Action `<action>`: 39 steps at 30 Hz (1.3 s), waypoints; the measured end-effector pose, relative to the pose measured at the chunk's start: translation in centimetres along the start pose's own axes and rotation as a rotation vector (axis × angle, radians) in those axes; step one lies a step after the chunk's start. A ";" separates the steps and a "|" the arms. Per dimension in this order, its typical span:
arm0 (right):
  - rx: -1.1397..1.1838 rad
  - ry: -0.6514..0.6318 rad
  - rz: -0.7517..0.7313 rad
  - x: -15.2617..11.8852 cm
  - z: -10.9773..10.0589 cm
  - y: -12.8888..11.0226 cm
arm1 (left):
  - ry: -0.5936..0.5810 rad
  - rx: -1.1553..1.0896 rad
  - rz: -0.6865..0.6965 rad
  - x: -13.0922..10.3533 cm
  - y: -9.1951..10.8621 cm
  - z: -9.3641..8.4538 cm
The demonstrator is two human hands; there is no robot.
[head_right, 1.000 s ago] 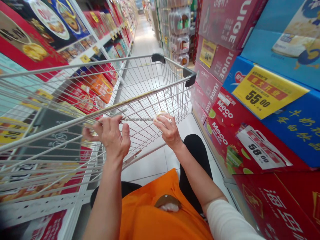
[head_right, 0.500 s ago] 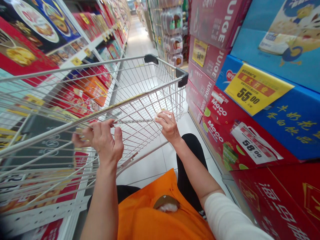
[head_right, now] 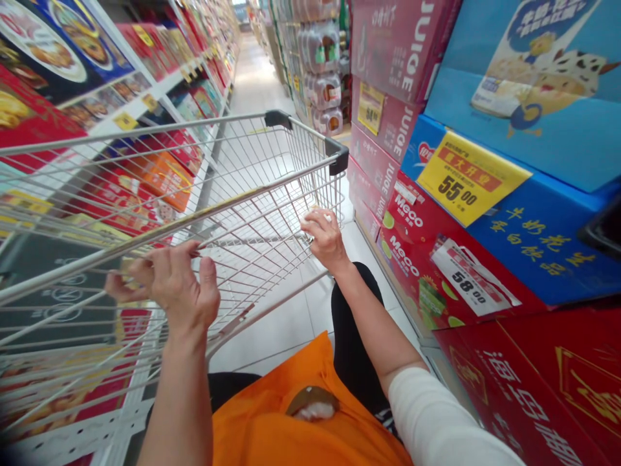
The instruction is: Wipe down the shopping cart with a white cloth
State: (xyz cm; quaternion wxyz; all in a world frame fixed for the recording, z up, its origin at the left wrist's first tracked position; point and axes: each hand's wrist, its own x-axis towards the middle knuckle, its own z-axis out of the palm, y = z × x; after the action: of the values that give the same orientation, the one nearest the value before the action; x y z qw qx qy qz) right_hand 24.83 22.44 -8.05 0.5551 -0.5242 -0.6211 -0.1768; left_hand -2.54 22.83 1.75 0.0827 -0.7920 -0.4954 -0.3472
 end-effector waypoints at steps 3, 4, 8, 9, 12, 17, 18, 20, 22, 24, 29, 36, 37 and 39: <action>-0.019 0.000 0.030 0.5 -1.0 0.4 | 0.064 -0.011 -0.007 0.1 0.4 0.0; -0.026 0.017 0.045 1.0 -1.3 0.7 | 0.081 -0.007 -0.003 0.1 0.6 0.0; -0.029 0.070 0.058 2.9 -1.5 1.9 | 0.112 0.005 -0.004 0.0 1.1 0.0; -0.029 0.069 0.056 2.9 -1.3 2.1 | 0.125 0.005 -0.012 0.0 1.2 0.1; -0.034 0.056 0.057 1.8 -0.6 2.4 | 0.164 0.001 -0.033 0.0 1.5 0.2; 0.036 0.044 0.064 0.4 -1.1 2.8 | 0.094 -0.045 -0.003 0.2 1.3 0.2; 0.041 0.067 0.065 0.7 -1.4 3.0 | 0.091 -0.048 -0.004 0.1 1.2 0.2; 0.030 0.131 0.065 1.7 -1.8 3.5 | 0.112 -0.028 -0.019 0.1 1.2 0.1; 0.030 0.183 0.058 2.6 -1.7 4.1 | 0.136 0.001 -0.040 0.0 1.2 0.2; 0.064 0.196 0.056 2.8 -1.2 4.6 | 0.137 0.008 -0.050 0.0 1.2 0.3; 0.072 0.102 0.081 0.7 -0.7 5.4 | 0.142 0.009 -0.028 0.1 1.1 0.3; 0.090 0.172 0.081 2.9 -2.3 7.1 | 0.118 -0.004 0.006 0.2 0.1 0.6; 0.104 0.191 0.088 3.2 -2.2 7.3 | 0.123 0.007 -0.005 0.2 -0.2 0.7; 0.130 0.186 0.115 3.0 -1.7 7.7 | 0.105 0.023 -0.025 0.0 -0.8 0.8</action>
State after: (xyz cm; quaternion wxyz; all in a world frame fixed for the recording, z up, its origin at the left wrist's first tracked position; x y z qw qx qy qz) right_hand 32.74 25.45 -7.65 0.6523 -0.5034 -0.5460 -0.1517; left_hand -2.84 23.67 0.99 0.1132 -0.7655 -0.5040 -0.3836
